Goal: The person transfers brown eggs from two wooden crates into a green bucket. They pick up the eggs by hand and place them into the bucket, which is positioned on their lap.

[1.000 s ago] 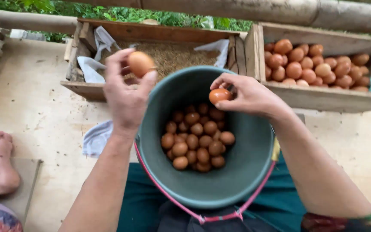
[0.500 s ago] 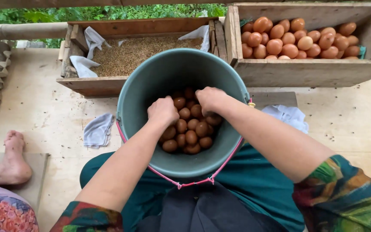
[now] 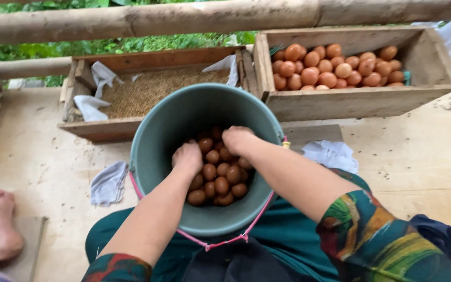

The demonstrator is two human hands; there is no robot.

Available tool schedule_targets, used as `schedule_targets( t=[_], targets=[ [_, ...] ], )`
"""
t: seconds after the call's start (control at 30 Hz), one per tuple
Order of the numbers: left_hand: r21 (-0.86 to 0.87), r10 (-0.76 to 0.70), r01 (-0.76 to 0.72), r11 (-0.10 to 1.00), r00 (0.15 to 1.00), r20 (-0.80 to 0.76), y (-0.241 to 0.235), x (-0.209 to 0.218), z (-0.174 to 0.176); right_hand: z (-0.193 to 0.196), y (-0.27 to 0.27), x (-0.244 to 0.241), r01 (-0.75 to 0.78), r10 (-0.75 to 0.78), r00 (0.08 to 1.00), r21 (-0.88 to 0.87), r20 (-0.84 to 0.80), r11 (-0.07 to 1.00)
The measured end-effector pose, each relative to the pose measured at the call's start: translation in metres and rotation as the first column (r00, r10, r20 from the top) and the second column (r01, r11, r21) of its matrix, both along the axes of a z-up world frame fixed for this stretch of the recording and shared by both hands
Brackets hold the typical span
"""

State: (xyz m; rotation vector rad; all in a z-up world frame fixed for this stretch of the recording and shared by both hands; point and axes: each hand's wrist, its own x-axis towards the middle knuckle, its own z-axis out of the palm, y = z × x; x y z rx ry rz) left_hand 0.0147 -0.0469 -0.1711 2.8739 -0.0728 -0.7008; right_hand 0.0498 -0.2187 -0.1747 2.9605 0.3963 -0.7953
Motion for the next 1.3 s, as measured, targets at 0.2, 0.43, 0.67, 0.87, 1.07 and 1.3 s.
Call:
schedule_targets(
  t=[0.2, 0.43, 0.67, 0.87, 1.07, 1.3],
  targets=[
    [0.025, -0.036, 0.035, 0.999, 0.999, 0.020, -0.001, -0.003, -0.005, -0.031, 0.001, 0.002, -0.091, 0.084, 0.990, 0.054, 0.111, 0.994],
    [0.133, -0.062, 0.043, 0.990, 0.988, 0.141, -0.016, -0.011, 0.028, 0.001, 0.005, -0.008, -0.194, 0.189, 0.946, -0.007, 0.262, 0.981],
    [-0.056, -0.063, 0.098, 0.994, 0.895, 0.442, -0.027, -0.011, 0.092, 0.059, -0.029, -0.013, -0.141, 0.061, 0.779, 0.080, 0.623, 0.987],
    [-0.188, 0.037, 0.231, 0.955, 0.532, 0.846, 0.000, -0.030, 0.137, 0.147, -0.066, -0.045, -0.105, -0.130, 0.483, 0.204, 0.866, 0.973],
    [-0.299, 0.333, -0.161, 0.941, 0.615, 0.715, 0.054, -0.102, 0.135, 0.134, -0.087, -0.062, 0.169, -0.303, 0.765, 0.277, 0.568, 0.946],
    [-0.484, 0.396, -0.104, 0.869, 0.734, 0.553, 0.064, -0.111, 0.121, 0.129, -0.110, -0.094, 0.258, -0.341, 0.788, 0.228, 0.512, 0.939]
  ],
)
